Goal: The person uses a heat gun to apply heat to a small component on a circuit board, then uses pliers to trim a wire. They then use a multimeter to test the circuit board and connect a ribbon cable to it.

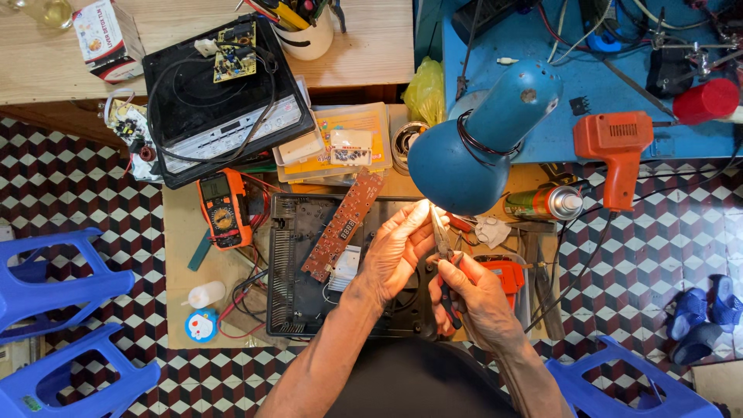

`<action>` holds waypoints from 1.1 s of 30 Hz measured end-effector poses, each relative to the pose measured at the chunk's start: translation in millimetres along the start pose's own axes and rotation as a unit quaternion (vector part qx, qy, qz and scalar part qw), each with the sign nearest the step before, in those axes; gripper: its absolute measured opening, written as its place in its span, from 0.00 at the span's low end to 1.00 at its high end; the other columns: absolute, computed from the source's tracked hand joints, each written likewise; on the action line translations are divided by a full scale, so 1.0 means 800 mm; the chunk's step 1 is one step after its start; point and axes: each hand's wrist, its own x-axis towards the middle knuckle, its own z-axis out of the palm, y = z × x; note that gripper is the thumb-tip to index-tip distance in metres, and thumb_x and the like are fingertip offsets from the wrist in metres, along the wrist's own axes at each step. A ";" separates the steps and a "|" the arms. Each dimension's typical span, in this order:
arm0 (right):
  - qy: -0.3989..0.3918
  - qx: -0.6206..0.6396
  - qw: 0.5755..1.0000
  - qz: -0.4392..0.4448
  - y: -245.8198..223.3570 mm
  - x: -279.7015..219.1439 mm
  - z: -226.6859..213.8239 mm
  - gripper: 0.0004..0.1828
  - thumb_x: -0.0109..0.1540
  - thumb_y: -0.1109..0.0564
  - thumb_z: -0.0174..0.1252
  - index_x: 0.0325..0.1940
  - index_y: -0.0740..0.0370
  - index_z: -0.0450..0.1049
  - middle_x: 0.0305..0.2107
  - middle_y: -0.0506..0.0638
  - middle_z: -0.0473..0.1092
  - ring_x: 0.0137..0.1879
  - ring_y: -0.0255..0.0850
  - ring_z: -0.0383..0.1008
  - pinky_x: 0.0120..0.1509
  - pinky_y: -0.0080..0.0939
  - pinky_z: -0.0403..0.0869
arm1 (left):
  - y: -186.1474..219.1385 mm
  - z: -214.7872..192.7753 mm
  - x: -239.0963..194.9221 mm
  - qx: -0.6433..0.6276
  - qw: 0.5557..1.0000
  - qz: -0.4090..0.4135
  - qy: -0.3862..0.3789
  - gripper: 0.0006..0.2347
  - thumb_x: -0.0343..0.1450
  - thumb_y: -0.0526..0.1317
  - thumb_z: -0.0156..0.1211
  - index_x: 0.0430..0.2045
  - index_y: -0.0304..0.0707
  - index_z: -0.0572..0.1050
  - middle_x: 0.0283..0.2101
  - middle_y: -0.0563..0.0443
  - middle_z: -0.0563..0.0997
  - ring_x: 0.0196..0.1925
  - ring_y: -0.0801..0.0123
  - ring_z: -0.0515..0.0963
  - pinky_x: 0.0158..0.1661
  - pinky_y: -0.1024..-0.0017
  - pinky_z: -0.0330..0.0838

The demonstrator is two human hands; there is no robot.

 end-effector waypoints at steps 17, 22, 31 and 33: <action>0.029 -0.096 0.994 -0.039 -0.006 -0.003 0.006 0.15 0.70 0.52 0.51 0.44 0.69 0.68 0.24 0.54 0.73 0.19 0.37 0.73 0.19 0.33 0.71 | 0.001 0.008 -0.004 -0.033 0.999 0.007 -0.017 0.07 0.77 0.39 0.58 0.42 0.33 0.75 0.44 0.46 0.81 0.49 0.67 0.82 0.54 0.67 0.79; 0.053 -0.121 0.991 -0.024 -0.007 -0.004 0.009 0.14 0.67 0.53 0.51 0.48 0.67 0.70 0.31 0.58 0.76 0.28 0.41 0.78 0.30 0.40 0.79 | 0.004 0.006 -0.003 0.012 1.000 0.001 0.004 0.09 0.76 0.40 0.58 0.44 0.34 0.75 0.44 0.47 0.81 0.50 0.66 0.82 0.54 0.67 0.79; 0.042 -0.105 0.993 -0.021 -0.019 -0.028 0.010 0.20 0.67 0.51 0.48 0.56 0.67 0.71 0.42 0.60 0.79 0.46 0.45 0.83 0.50 0.46 0.84 | 0.002 -0.003 -0.003 -0.038 0.998 -0.039 -0.039 0.10 0.76 0.40 0.58 0.47 0.32 0.73 0.50 0.44 0.79 0.56 0.64 0.80 0.59 0.65 0.76; 0.056 -0.120 0.991 -0.014 -0.020 -0.032 0.011 0.20 0.67 0.50 0.48 0.55 0.68 0.72 0.41 0.60 0.80 0.46 0.45 0.83 0.50 0.46 0.84 | 0.002 -0.002 -0.005 -0.032 0.997 -0.038 -0.054 0.11 0.77 0.40 0.57 0.48 0.32 0.73 0.50 0.44 0.79 0.56 0.64 0.79 0.59 0.65 0.76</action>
